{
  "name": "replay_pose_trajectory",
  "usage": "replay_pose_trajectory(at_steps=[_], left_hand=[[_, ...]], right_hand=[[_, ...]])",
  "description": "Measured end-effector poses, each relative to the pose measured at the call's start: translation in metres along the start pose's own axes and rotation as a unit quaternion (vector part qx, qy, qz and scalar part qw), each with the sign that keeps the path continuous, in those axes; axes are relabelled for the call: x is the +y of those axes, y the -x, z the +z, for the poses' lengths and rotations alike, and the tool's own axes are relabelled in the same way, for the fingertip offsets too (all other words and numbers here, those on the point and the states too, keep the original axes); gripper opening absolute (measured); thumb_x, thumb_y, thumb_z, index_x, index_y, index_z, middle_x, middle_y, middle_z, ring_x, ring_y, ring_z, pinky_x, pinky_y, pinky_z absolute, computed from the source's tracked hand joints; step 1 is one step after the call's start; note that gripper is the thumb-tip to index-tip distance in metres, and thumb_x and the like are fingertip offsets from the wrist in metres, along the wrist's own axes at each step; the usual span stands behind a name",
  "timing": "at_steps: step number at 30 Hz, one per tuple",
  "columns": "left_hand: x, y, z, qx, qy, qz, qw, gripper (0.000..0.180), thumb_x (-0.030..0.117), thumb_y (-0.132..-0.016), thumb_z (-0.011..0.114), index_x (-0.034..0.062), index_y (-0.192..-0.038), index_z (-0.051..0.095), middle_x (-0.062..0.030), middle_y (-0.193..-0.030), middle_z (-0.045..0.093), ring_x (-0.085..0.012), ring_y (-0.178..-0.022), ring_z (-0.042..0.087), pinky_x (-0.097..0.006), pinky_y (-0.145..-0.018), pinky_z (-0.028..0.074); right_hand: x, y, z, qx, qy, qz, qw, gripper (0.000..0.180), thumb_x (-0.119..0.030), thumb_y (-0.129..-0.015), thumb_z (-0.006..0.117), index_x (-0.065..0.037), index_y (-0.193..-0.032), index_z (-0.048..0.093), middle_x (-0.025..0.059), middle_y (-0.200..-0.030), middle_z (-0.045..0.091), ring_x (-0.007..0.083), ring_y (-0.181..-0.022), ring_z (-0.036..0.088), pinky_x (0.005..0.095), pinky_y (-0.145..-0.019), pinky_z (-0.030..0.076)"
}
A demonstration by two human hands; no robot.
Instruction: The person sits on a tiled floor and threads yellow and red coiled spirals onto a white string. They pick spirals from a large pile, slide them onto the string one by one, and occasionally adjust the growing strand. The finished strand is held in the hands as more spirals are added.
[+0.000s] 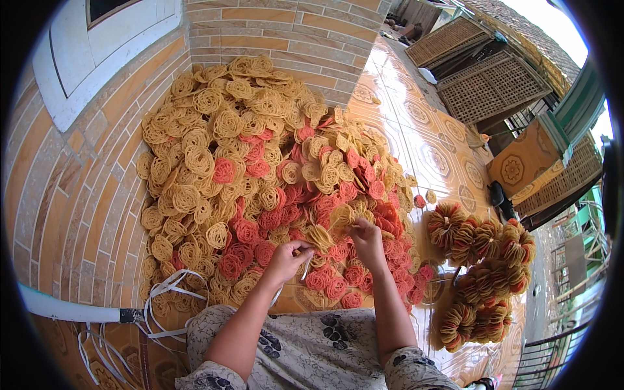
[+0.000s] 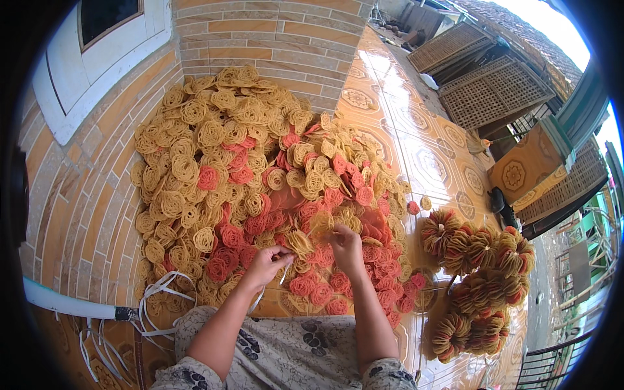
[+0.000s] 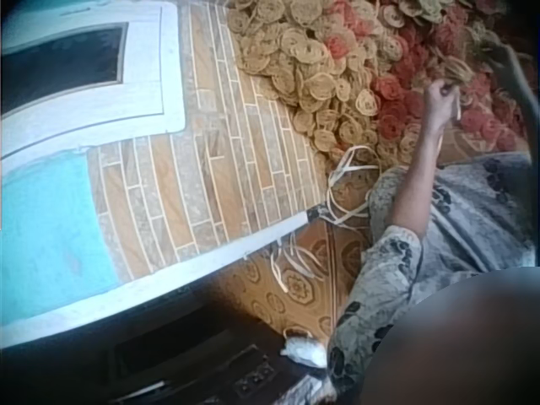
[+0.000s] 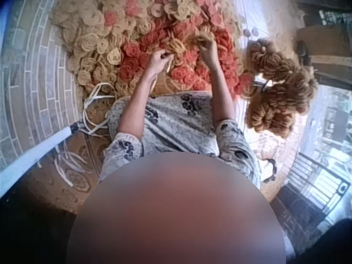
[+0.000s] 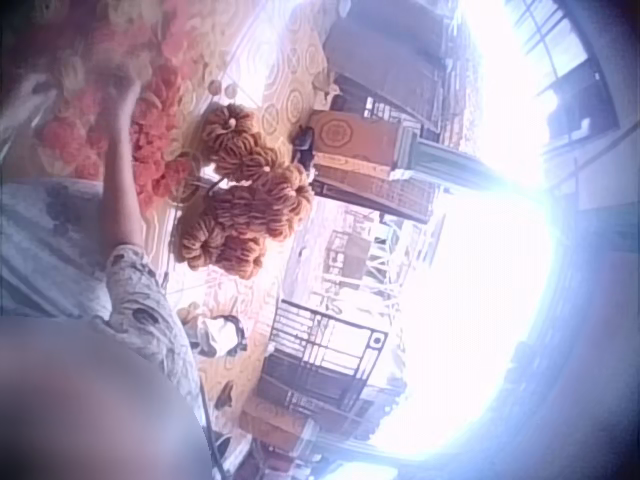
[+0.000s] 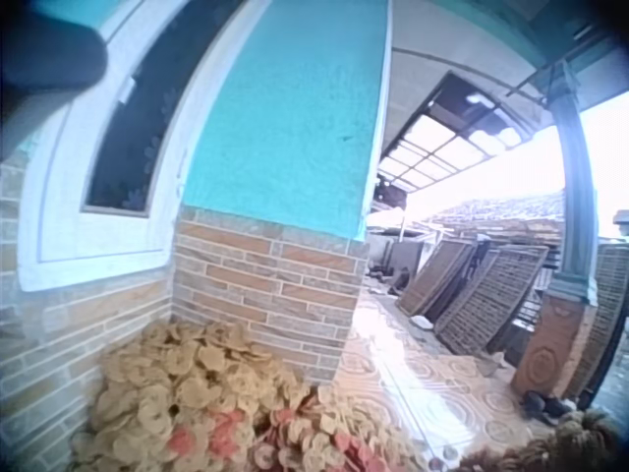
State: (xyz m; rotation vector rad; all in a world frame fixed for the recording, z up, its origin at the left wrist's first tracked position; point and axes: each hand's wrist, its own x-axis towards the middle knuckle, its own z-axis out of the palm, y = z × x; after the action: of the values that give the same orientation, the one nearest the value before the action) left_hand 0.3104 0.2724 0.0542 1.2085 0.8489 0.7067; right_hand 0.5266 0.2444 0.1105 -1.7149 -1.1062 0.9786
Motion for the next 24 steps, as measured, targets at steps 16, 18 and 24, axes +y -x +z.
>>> replay_pose_trajectory(at_steps=[16, 18, 24], left_hand=[[0.011, 0.004, 0.001, -0.021, -0.019, -0.034, 0.999, 0.019, 0.015, -0.089, 0.067, 0.0008, -0.103, 0.069, -0.0049, -0.094, 0.07, -0.0111, -0.084, 0.063, -0.026, -0.079, 0.049], [0.01, 0.004, 0.001, -0.021, -0.025, -0.035, 0.999, 0.019, 0.013, -0.089, 0.067, 0.0007, -0.103, 0.069, -0.0044, -0.094, 0.07, -0.0105, -0.084, 0.063, -0.025, -0.079, 0.049], [0.001, 0.003, 0.003, -0.001, 0.007, -0.012, 1.0, 0.016, 0.011, -0.09, 0.066, 0.0013, -0.103, 0.069, -0.0036, -0.093, 0.07, -0.0099, -0.084, 0.062, -0.025, -0.078, 0.049]], right_hand=[[0.0, 0.004, -0.003, -0.029, 0.024, -0.169, 0.985, 0.029, 0.007, -0.092, 0.052, -0.002, -0.118, 0.063, 0.0034, -0.102, 0.053, 0.0138, -0.097, 0.051, 0.0248, -0.086, 0.041], [-0.007, 0.007, -0.005, -0.023, 0.034, -0.179, 0.983, 0.034, 0.008, -0.091, 0.052, -0.006, -0.12, 0.064, 0.0035, -0.099, 0.051, 0.0148, -0.099, 0.05, 0.025, -0.086, 0.04], [-0.042, 0.022, -0.021, -0.075, 0.296, -0.192, 0.933, 0.048, 0.008, -0.088, 0.057, -0.019, -0.127, 0.062, 0.008, -0.109, 0.054, 0.0188, -0.097, 0.056, 0.0307, -0.082, 0.048]])
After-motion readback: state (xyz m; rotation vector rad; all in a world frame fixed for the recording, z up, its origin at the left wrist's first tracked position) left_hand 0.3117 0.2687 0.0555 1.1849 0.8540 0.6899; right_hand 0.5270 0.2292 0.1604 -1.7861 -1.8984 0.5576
